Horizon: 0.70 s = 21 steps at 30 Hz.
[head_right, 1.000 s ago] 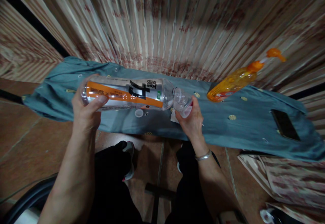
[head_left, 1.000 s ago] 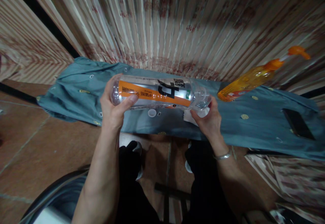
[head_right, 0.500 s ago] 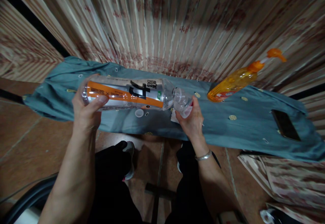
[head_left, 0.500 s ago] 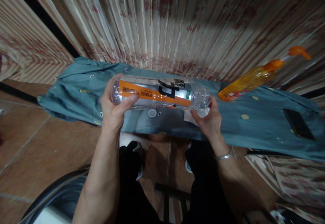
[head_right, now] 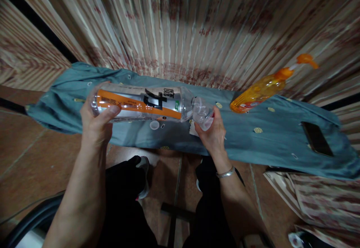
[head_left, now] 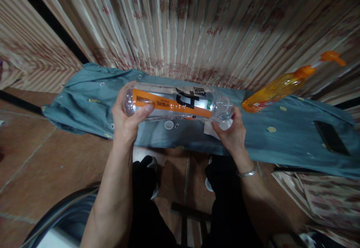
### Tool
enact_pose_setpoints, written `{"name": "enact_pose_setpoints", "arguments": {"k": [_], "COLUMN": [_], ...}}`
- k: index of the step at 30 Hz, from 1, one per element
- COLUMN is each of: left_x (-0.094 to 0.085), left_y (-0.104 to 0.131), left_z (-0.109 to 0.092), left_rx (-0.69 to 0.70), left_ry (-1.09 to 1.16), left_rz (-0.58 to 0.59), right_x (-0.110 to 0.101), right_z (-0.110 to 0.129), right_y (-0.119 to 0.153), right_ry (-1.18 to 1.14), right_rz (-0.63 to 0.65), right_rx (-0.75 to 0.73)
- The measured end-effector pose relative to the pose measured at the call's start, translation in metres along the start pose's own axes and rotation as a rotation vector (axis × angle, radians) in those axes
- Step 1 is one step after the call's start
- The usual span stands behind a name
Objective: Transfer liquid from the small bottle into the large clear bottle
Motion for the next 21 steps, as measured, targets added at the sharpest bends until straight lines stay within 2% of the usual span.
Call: {"name": "enact_pose_setpoints", "arguments": {"k": [21], "left_x": [-0.0012], "left_y": [0.0001], "left_z": [0.0013], "left_rx": [0.018], "left_ry": [-0.036], "left_rz": [0.02], "right_x": [0.0006], "right_z": [-0.0013], "right_y": [0.0007], "right_ry": [-0.01], "right_rz": [0.009], "right_rx": [0.004]}}
Point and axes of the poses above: each hand's wrist, its own y-axis away from the middle knuckle, its own x-axis out of the palm, z = x × y, the point moved 6 cm from there along -y, towards the middle knuckle, and after that the axes turned 5 degrees about -z, right-handed, at the moved point
